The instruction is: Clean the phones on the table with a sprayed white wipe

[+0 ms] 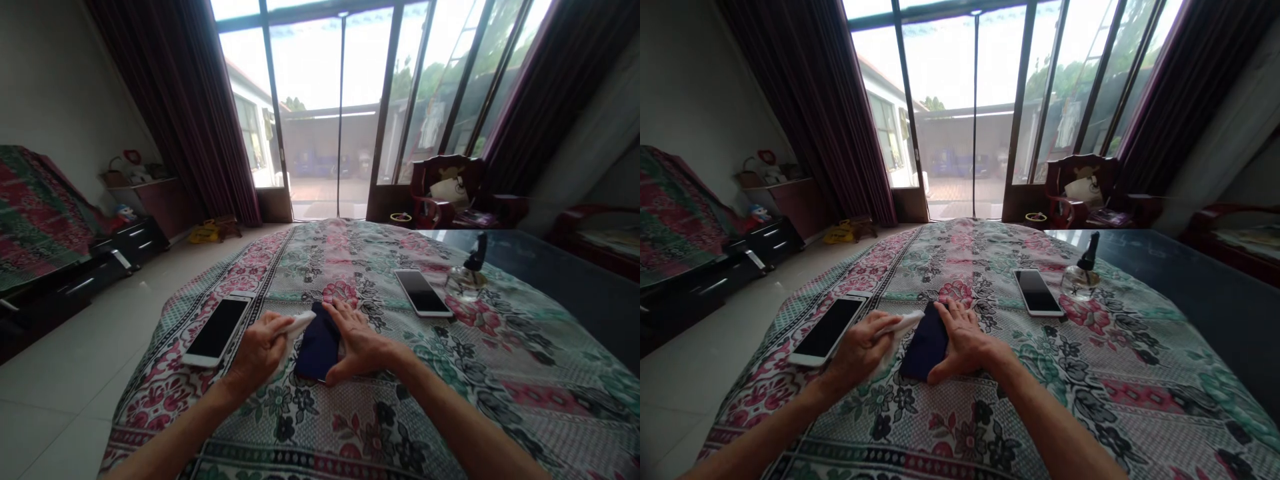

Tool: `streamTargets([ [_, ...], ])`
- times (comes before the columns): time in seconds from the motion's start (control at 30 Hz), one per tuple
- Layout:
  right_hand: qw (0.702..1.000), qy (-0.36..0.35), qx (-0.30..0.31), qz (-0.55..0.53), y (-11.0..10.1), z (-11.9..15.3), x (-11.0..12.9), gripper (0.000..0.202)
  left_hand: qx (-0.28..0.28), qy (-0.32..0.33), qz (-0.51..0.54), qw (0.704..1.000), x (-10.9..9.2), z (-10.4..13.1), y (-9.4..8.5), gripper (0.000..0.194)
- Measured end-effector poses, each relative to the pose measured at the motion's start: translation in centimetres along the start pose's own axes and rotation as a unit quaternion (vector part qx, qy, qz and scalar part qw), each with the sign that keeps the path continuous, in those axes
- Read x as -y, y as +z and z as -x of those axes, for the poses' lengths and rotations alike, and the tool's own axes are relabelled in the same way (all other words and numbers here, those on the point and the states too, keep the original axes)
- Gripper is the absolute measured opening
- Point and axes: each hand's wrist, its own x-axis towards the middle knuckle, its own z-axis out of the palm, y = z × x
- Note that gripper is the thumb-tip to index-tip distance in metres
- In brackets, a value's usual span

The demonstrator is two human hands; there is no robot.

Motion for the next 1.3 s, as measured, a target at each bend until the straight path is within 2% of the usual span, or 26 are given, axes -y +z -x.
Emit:
streamTargets([
  [0.07, 1.0, 0.011, 0.0, -0.001, 0.1, 0.3, -0.1, 0.139, 0.031, 0.03, -0.004, 0.999, -0.8, -0.3, 0.3, 0.036],
  [0.17, 1.0, 0.022, -0.008, 0.009, 0.7, 0.5, -0.2, 0.145, 0.133, 0.086, -0.025, 0.987, -1.8, -0.3, 1.3, 0.029],
  [0.27, 1.0, 0.02, -0.006, 0.008, 1.0, 0.5, -0.3, 0.145, 0.19, 0.09, -0.09, 0.973, -2.3, -1.0, 2.3, 0.028],
  [0.4, 1.0, 0.026, 0.009, 0.0, 0.8, 0.6, -0.3, 0.144, 0.191, 0.078, -0.176, 0.963, -2.1, -3.7, 3.3, 0.029],
  [0.5, 1.0, 0.026, 0.017, -0.002, 0.7, 0.7, -0.2, 0.144, 0.186, 0.072, -0.198, 0.96, -1.9, -5.9, 4.1, 0.031],
  [0.6, 0.999, 0.037, 0.017, -0.001, 0.7, 0.7, -0.4, 0.146, 0.184, 0.053, -0.203, 0.96, -1.8, -7.1, 4.8, 0.031],
  [0.73, 0.999, 0.042, 0.014, 0.0, 0.7, 0.7, -0.8, 0.145, 0.2, 0.05, -0.2, 0.958, -1.8, -6.3, 4.5, 0.028],
  [0.93, 0.999, 0.035, 0.0, -0.013, 0.7, 0.8, -0.9, 0.144, 0.258, 0.106, -0.181, 0.943, -2.4, -1.6, 1.8, 0.026],
  [1.03, 0.999, 0.027, 0.002, -0.017, 0.8, 0.8, -1.0, 0.143, 0.279, 0.14, -0.18, 0.933, -2.6, -0.5, 1.3, 0.027],
  [1.13, 1.0, 0.017, -0.004, -0.02, 1.0, 0.9, -1.2, 0.141, 0.279, 0.164, -0.201, 0.924, -2.6, -1.3, 1.9, 0.029],
  [1.3, 1.0, 0.01, -0.013, -0.023, 1.1, 0.9, -1.3, 0.14, 0.24, 0.16, -0.234, 0.928, -2.3, -4.8, 3.7, 0.032],
])
